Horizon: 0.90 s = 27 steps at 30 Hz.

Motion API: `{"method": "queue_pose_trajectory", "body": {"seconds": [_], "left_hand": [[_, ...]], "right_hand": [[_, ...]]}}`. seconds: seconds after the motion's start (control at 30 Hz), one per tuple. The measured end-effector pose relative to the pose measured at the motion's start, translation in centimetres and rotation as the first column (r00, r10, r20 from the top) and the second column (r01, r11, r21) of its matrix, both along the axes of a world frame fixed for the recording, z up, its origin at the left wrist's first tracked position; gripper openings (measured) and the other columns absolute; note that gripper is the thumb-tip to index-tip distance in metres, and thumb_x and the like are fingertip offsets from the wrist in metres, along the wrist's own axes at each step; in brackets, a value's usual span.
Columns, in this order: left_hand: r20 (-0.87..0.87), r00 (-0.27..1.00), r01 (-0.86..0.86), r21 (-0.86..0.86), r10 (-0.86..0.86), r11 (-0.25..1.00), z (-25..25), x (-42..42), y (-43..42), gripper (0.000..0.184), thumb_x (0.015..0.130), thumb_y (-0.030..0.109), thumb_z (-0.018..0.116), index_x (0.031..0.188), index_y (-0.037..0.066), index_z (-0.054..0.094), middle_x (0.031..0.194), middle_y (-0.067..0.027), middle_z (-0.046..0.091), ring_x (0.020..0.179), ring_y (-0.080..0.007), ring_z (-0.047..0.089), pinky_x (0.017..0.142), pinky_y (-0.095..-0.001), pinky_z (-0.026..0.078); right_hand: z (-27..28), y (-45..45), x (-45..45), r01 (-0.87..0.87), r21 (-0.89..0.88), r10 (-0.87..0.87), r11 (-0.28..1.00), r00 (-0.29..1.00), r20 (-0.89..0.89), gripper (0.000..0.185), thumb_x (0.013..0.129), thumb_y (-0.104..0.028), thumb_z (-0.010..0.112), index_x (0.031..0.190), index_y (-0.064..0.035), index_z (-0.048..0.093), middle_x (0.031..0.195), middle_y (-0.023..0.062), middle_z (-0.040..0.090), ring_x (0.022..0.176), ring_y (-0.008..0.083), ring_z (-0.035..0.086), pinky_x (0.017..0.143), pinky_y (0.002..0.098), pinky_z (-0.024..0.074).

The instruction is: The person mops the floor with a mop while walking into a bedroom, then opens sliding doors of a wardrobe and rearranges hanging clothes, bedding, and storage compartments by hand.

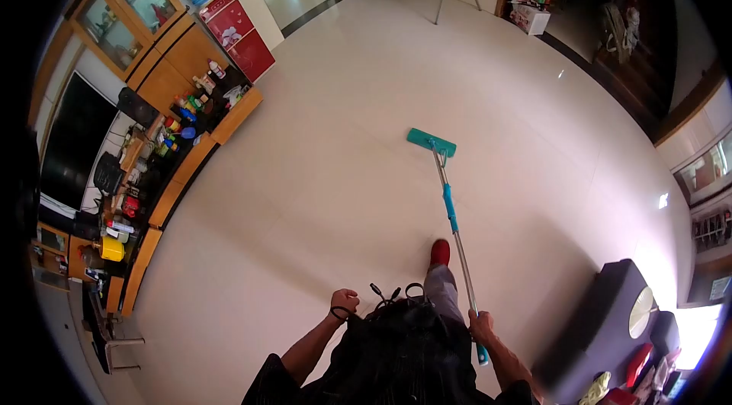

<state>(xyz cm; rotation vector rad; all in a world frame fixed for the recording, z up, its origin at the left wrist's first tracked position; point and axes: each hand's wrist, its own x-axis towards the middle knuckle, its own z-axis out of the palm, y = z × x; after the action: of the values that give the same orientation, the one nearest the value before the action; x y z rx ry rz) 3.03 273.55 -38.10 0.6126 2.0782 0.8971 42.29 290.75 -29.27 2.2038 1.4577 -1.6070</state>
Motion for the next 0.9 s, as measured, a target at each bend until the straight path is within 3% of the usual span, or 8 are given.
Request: {"method": "queue_pose_trajectory", "body": {"seconds": [0.27,0.3,0.37,0.5,0.6,0.73,0.83,0.9], "left_hand": [[0.283,0.951,0.154,-0.101,-0.12,0.983,-1.9,-7.4,16.0,0.017,0.075,0.015,0.062,0.075,0.001,0.071,0.065,-0.0117,0.067,0.065,-0.0198,0.067,0.058,-0.0334,0.051],[-0.064,0.998,-0.019,0.022,0.021,1.0,-0.8,-5.7,17.9,0.018,0.077,0.02,0.065,0.07,0.004,0.071,0.062,-0.0091,0.066,0.061,-0.0175,0.065,0.056,-0.032,0.049],[-0.069,0.982,0.156,-0.25,-0.178,0.956,-0.1,-6.7,21.6,0.021,0.079,0.023,0.066,0.07,0.005,0.071,0.064,-0.0082,0.067,0.061,-0.0185,0.065,0.057,-0.0318,0.05],[0.07,0.993,-0.069,-0.283,0.093,0.957,4.0,-6.4,29.5,0.023,0.08,0.024,0.066,0.071,0.003,0.071,0.065,-0.0078,0.067,0.061,-0.0173,0.064,0.056,-0.0316,0.05],[0.088,0.99,-0.123,0.134,0.111,0.983,3.6,-8.8,33.7,0.029,0.081,0.026,0.065,0.073,-0.001,0.07,0.063,-0.0052,0.065,0.06,-0.0142,0.062,0.051,-0.0308,0.047],[0.083,0.962,-0.269,0.107,0.261,0.957,2.0,-13.3,39.8,0.03,0.085,0.029,0.06,0.075,0.004,0.071,0.063,-0.0102,0.066,0.056,-0.0199,0.063,0.049,-0.0344,0.047],[-0.098,0.982,-0.173,-0.104,0.163,0.979,0.7,-18.6,43.2,0.032,0.089,0.035,0.055,0.078,0.011,0.073,0.066,-0.0172,0.067,0.053,-0.028,0.064,0.047,-0.0404,0.046],[-0.308,0.803,0.371,-0.413,-0.51,0.832,-3.5,-22.7,45.0,0.033,0.088,0.039,0.053,0.078,0.015,0.072,0.068,-0.0191,0.066,0.056,-0.0327,0.064,0.048,-0.0455,0.047]], "right_hand": [[0.4,20.5,-5.2,-0.118,0.014,0.118,0.993,0.993,0.0,0.049,0.091,-0.039,0.054,0.073,0.0059,0.057,0.056,0.0145,0.057,0.042,0.0242,0.057,0.037,0.0374,0.0492],[0.3,24.1,-6.7,-0.136,0.016,0.135,0.991,0.991,0.023,0.049,0.091,-0.039,0.054,0.073,0.006,0.057,0.056,0.0146,0.057,0.042,0.0241,0.057,0.036,0.0376,0.0491],[0.8,29.0,-7.7,-0.177,0.027,0.177,0.984,0.984,0.004,0.05,0.092,-0.04,0.054,0.073,0.0059,0.056,0.056,0.0146,0.057,0.042,0.0242,0.057,0.036,0.0375,0.0492],[0.8,40.2,-12.2,-0.243,0.042,0.244,0.969,0.97,-0.01,0.05,0.092,-0.041,0.052,0.071,0.0047,0.056,0.055,0.0141,0.056,0.04,0.0233,0.055,0.035,0.0371,0.0474],[1.1,46.2,-17.2,-0.244,0.022,0.245,0.97,0.969,-0.027,0.048,0.093,-0.04,0.053,0.072,0.0033,0.054,0.055,0.0128,0.056,0.04,0.0212,0.054,0.035,0.0366,0.0473],[0.8,55.2,-25.0,-0.246,-0.011,0.246,0.969,0.968,-0.042,0.047,0.093,-0.04,0.054,0.071,0.0019,0.053,0.055,0.0113,0.055,0.039,0.0191,0.052,0.035,0.036,0.0468],[-0.2,60.5,-31.9,-0.23,0.005,0.23,0.973,0.969,-0.092,0.048,0.093,-0.042,0.055,0.072,0.0009,0.053,0.055,0.0109,0.055,0.039,0.0186,0.051,0.035,0.0354,0.0459],[0.7,64.3,-36.6,-0.219,-0.022,0.217,0.975,0.974,-0.068,0.045,0.093,-0.042,0.054,0.075,-0.0008,0.053,0.054,0.0095,0.053,0.038,0.0181,0.049,0.034,0.0343,0.0431]]}}
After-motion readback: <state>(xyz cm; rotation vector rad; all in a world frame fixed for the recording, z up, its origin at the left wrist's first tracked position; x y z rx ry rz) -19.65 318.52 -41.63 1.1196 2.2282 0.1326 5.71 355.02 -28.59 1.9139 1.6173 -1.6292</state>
